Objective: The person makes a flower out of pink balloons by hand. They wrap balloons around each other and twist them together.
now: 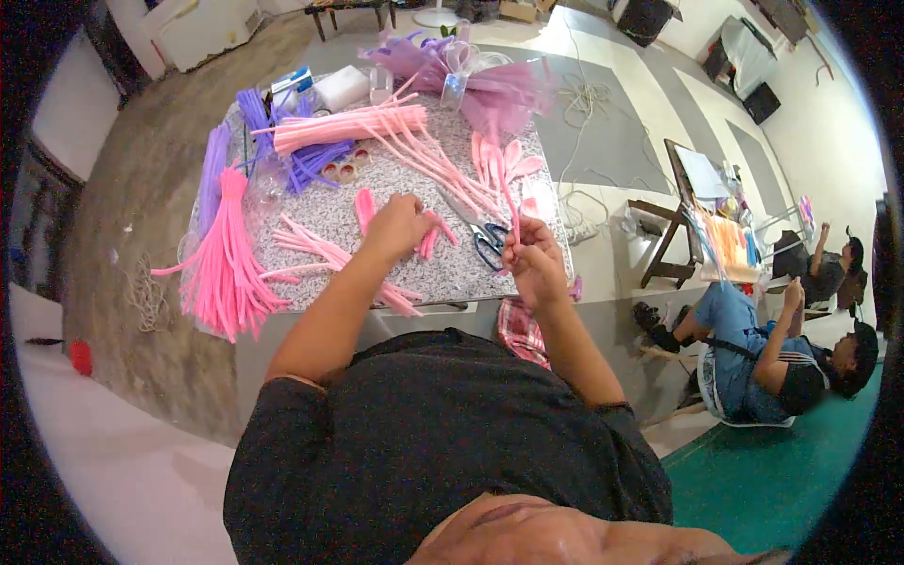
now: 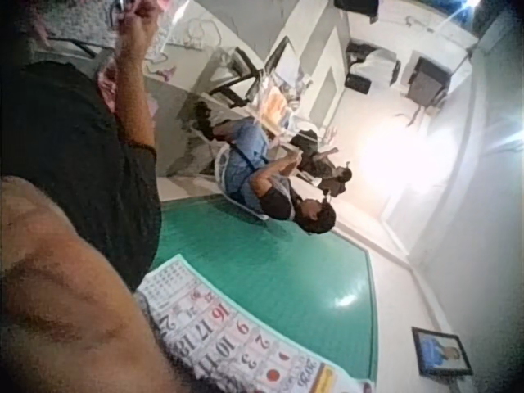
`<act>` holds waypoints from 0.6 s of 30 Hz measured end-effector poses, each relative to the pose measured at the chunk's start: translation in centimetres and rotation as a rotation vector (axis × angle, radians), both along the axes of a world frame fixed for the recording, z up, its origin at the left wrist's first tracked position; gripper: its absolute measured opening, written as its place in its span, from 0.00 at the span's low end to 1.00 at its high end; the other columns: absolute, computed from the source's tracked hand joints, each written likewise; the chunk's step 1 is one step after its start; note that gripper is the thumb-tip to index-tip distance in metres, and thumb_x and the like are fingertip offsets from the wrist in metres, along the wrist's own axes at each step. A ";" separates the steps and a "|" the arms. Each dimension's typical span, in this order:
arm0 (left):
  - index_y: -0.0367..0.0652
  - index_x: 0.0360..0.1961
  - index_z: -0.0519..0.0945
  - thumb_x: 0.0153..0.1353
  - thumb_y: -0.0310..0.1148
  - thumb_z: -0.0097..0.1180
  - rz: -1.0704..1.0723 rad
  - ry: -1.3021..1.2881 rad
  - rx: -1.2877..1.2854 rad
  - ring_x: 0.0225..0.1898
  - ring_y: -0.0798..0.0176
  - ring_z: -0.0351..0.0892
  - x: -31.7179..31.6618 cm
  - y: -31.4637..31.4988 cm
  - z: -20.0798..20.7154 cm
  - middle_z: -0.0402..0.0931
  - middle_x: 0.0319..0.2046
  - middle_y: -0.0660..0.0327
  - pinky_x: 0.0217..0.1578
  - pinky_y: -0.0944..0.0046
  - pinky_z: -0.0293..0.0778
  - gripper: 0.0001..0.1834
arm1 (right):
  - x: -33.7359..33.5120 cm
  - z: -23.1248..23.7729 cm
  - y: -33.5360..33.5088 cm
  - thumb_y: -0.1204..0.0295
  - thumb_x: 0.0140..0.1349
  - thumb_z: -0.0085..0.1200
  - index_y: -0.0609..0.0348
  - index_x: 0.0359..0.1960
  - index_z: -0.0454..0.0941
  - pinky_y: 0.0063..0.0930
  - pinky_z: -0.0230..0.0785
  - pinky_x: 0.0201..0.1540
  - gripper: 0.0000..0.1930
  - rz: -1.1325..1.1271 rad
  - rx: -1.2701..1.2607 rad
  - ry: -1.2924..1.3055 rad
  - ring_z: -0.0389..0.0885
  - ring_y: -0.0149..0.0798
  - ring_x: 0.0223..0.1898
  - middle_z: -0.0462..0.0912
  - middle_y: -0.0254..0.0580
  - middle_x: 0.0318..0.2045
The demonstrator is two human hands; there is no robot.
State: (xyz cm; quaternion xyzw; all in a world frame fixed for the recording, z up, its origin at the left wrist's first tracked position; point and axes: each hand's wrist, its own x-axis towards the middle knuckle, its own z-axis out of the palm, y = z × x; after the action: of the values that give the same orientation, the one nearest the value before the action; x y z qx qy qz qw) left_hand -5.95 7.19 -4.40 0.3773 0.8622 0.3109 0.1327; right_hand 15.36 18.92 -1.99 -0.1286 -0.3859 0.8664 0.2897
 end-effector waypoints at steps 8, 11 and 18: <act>0.39 0.30 0.77 0.47 0.40 0.62 -0.037 -0.058 -0.106 0.32 0.54 0.78 1.0 -0.1 1.2 0.77 0.28 0.53 0.33 0.58 0.71 0.16 | -3.0 -0.3 -0.3 0.71 0.60 0.48 0.59 0.36 0.67 0.17 0.56 0.16 0.07 0.087 0.180 -0.368 0.65 0.25 0.15 0.72 0.35 0.21; 0.41 0.30 0.78 0.46 0.39 0.61 0.005 -0.155 -0.048 0.31 0.53 0.78 0.7 -0.3 0.4 0.78 0.27 0.54 0.33 0.58 0.71 0.14 | -4.1 -1.0 -0.8 0.71 0.60 0.48 0.60 0.36 0.68 0.19 0.62 0.19 0.07 0.100 0.207 -0.359 0.69 0.26 0.18 0.74 0.36 0.22; 0.38 0.37 0.78 0.50 0.35 0.58 0.025 -0.132 0.200 0.34 0.58 0.77 0.7 -1.9 0.9 0.78 0.31 0.55 0.37 0.63 0.71 0.14 | -3.6 -1.1 -1.0 0.74 0.59 0.49 0.64 0.37 0.68 0.24 0.68 0.28 0.08 -0.062 0.131 -0.199 0.75 0.32 0.25 0.76 0.41 0.25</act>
State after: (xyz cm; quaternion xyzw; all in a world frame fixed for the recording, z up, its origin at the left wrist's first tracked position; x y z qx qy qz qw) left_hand -5.26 5.28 -3.49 0.3568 0.8209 0.4210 0.1470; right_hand 11.79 17.89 -3.05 -0.2066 -0.4642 0.8131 0.2842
